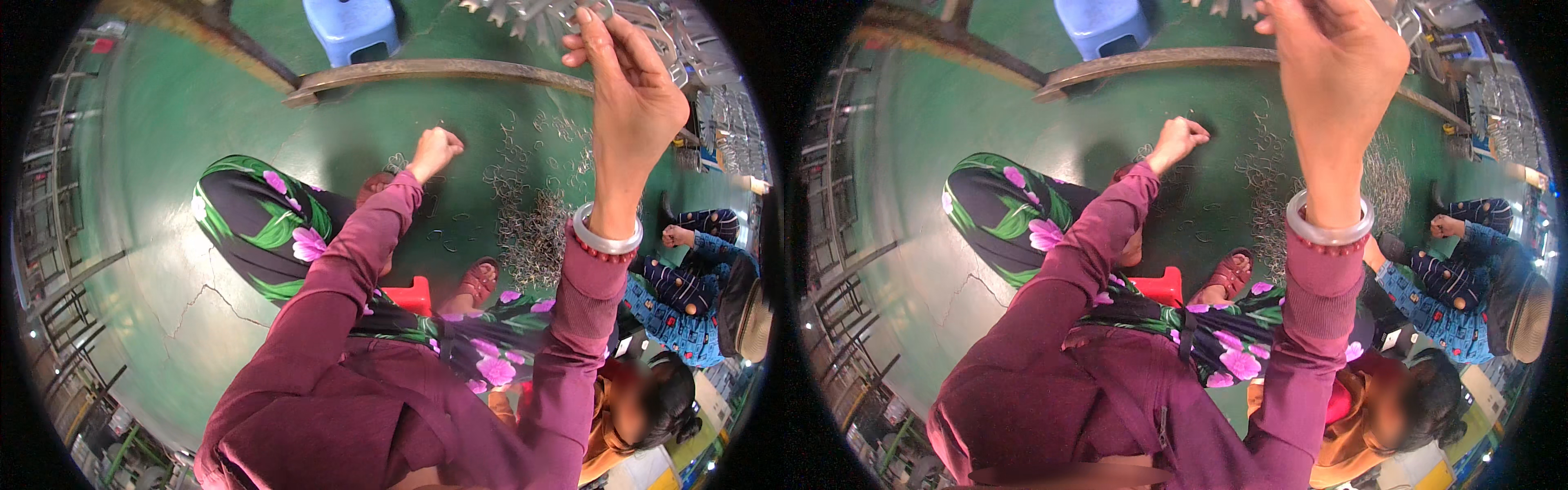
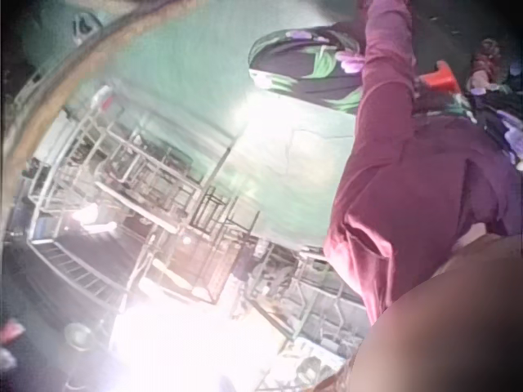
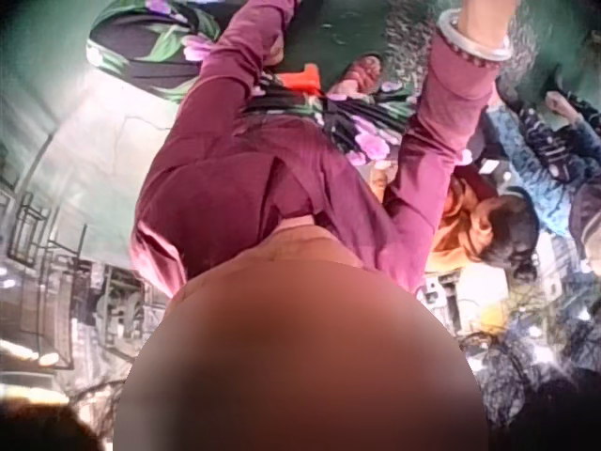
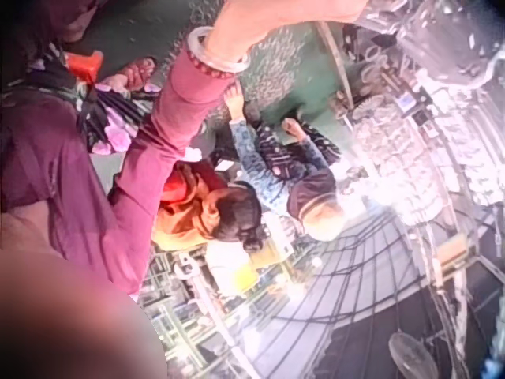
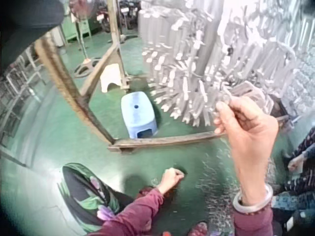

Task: The person sits on the floor and repeatedly picks up small metal hooks from a pile, then attaches them to a hanging rack of silver decorative items. The person works by hand, handling one hook at a time and securing it to the rack.

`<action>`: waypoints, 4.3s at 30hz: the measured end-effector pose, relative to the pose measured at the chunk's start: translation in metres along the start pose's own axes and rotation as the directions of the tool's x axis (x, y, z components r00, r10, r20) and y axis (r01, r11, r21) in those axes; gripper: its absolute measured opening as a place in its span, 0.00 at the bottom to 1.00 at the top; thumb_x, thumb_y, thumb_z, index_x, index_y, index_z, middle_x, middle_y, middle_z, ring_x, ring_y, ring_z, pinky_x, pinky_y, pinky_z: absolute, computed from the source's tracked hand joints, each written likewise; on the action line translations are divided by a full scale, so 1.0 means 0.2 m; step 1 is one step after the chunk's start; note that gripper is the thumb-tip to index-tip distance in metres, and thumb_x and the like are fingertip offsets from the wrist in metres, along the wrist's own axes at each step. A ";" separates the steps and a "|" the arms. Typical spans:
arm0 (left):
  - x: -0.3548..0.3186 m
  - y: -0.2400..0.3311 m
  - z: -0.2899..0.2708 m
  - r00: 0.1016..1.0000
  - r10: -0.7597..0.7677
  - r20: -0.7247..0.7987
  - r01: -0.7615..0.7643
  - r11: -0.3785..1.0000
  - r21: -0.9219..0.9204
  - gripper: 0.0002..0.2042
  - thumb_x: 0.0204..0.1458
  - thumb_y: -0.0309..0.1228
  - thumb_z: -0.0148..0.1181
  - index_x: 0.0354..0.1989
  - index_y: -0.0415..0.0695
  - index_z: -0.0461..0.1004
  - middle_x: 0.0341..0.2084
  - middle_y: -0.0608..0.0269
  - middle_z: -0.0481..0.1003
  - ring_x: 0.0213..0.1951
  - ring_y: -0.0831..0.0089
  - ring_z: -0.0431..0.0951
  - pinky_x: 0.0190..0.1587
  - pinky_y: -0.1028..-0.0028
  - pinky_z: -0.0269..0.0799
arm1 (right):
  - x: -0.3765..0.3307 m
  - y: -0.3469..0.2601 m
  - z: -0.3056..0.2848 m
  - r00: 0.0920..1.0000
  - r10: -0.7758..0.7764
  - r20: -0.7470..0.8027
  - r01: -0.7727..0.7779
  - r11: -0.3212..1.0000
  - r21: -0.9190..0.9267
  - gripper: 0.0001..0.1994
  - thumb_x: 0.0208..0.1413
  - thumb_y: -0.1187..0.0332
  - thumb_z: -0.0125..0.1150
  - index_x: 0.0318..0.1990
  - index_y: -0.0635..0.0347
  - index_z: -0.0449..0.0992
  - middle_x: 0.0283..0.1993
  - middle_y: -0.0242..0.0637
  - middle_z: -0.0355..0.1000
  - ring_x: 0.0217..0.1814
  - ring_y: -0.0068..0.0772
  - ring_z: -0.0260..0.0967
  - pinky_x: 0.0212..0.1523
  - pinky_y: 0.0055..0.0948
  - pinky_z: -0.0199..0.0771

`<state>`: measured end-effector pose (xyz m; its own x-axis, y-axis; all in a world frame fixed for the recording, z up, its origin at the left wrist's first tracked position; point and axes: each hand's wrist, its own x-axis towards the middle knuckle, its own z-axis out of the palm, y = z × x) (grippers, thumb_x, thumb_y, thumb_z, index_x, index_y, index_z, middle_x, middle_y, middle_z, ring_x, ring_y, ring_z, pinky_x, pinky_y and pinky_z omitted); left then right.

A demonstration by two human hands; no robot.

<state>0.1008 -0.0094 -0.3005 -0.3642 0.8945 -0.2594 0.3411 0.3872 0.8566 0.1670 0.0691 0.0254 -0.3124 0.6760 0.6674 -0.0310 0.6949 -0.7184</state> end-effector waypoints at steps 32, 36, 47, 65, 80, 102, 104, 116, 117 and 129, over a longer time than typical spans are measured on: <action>-0.27 0.94 -0.39 0.979 0.090 -0.184 -0.205 0.431 -0.879 0.09 0.55 0.28 0.57 0.41 0.35 0.74 0.28 0.64 0.74 0.28 0.80 0.73 0.29 0.78 0.75 | -0.05 -0.06 -0.12 0.947 0.321 0.001 -0.321 0.947 0.027 0.06 0.58 0.71 0.57 0.37 0.65 0.74 0.24 0.26 0.66 0.21 0.12 0.57 0.22 0.16 0.57; -0.30 1.12 -0.58 0.953 0.223 -0.202 -0.265 0.300 -0.917 0.09 0.55 0.28 0.58 0.40 0.35 0.74 0.28 0.64 0.74 0.28 0.80 0.74 0.29 0.79 0.75 | -0.09 -0.16 -0.15 0.928 0.368 0.058 -0.373 0.921 0.110 0.07 0.59 0.68 0.56 0.39 0.62 0.75 0.17 0.24 0.65 0.16 0.08 0.55 0.15 0.12 0.49; -0.45 1.18 -0.72 0.920 0.385 -0.073 -0.201 0.305 -0.931 0.08 0.55 0.27 0.57 0.38 0.34 0.74 0.26 0.65 0.73 0.26 0.79 0.74 0.29 0.79 0.74 | -0.14 -0.29 -0.17 0.886 0.452 0.106 -0.462 0.881 0.104 0.07 0.58 0.71 0.58 0.38 0.66 0.75 0.21 0.28 0.68 0.17 0.13 0.60 0.15 0.13 0.54; -0.32 1.12 -0.79 0.816 0.554 0.165 -0.213 0.553 -0.805 0.09 0.55 0.32 0.58 0.33 0.38 0.76 0.22 0.69 0.72 0.23 0.82 0.69 0.26 0.80 0.66 | 0.06 -0.34 -0.27 0.658 0.559 0.504 -0.590 0.799 -0.117 0.06 0.50 0.73 0.62 0.33 0.69 0.79 0.24 0.37 0.76 0.23 0.21 0.72 0.25 0.20 0.73; -0.21 0.92 -0.82 0.962 0.256 0.089 -0.007 0.354 -0.935 0.16 0.52 0.29 0.60 0.49 0.36 0.72 0.41 0.61 0.75 0.40 0.78 0.75 0.45 0.76 0.73 | 0.15 -0.26 -0.12 0.863 0.478 0.163 -0.376 0.824 -0.424 0.06 0.48 0.73 0.63 0.27 0.69 0.78 0.20 0.40 0.75 0.22 0.24 0.74 0.26 0.25 0.71; -0.07 1.09 -1.06 0.951 0.234 0.204 0.034 0.575 -0.817 0.10 0.52 0.33 0.61 0.38 0.41 0.77 0.35 0.62 0.78 0.36 0.77 0.76 0.42 0.78 0.70 | 0.29 -0.16 -0.05 0.773 0.556 0.306 -0.420 0.810 -0.410 0.04 0.43 0.82 0.63 0.27 0.75 0.77 0.25 0.42 0.75 0.24 0.28 0.74 0.26 0.23 0.79; -0.09 1.12 -1.07 0.948 0.225 0.226 0.049 0.598 -0.800 0.09 0.51 0.33 0.61 0.37 0.42 0.77 0.34 0.64 0.78 0.35 0.77 0.76 0.42 0.79 0.70 | 0.29 -0.14 -0.06 0.777 0.562 0.285 -0.410 0.794 -0.450 0.04 0.43 0.82 0.63 0.28 0.75 0.77 0.25 0.42 0.75 0.24 0.28 0.74 0.26 0.23 0.79; -0.08 1.12 -1.02 0.942 0.250 0.224 0.063 0.523 -0.850 0.07 0.51 0.26 0.59 0.36 0.36 0.76 0.32 0.59 0.77 0.35 0.74 0.76 0.42 0.78 0.71 | 0.27 -0.04 -0.09 0.748 0.576 0.330 -0.469 0.810 -0.352 0.08 0.40 0.79 0.65 0.29 0.75 0.77 0.23 0.42 0.75 0.22 0.26 0.74 0.22 0.24 0.74; -0.09 1.12 -1.02 0.942 0.249 0.223 0.067 0.512 -0.856 0.07 0.51 0.26 0.59 0.36 0.36 0.76 0.32 0.59 0.77 0.35 0.74 0.76 0.42 0.78 0.72 | 0.27 -0.04 -0.09 0.745 0.583 0.325 -0.471 0.804 -0.362 0.09 0.40 0.79 0.65 0.30 0.76 0.76 0.23 0.42 0.75 0.22 0.26 0.74 0.22 0.24 0.74; -0.13 1.14 -1.02 0.957 0.209 0.199 0.094 0.427 -0.899 0.06 0.51 0.21 0.56 0.36 0.32 0.74 0.31 0.57 0.76 0.34 0.70 0.77 0.40 0.75 0.74 | 0.26 -0.11 -0.07 0.706 0.648 0.285 -0.515 0.746 -0.422 0.11 0.41 0.86 0.62 0.36 0.76 0.74 0.29 0.42 0.75 0.26 0.30 0.74 0.24 0.24 0.79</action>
<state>0.0117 0.0094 -0.0076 -0.1046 0.9819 -0.1581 -0.6679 0.0484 0.7427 0.1646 0.0924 0.0779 -0.5109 0.8582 -0.0503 0.5384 0.2738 -0.7970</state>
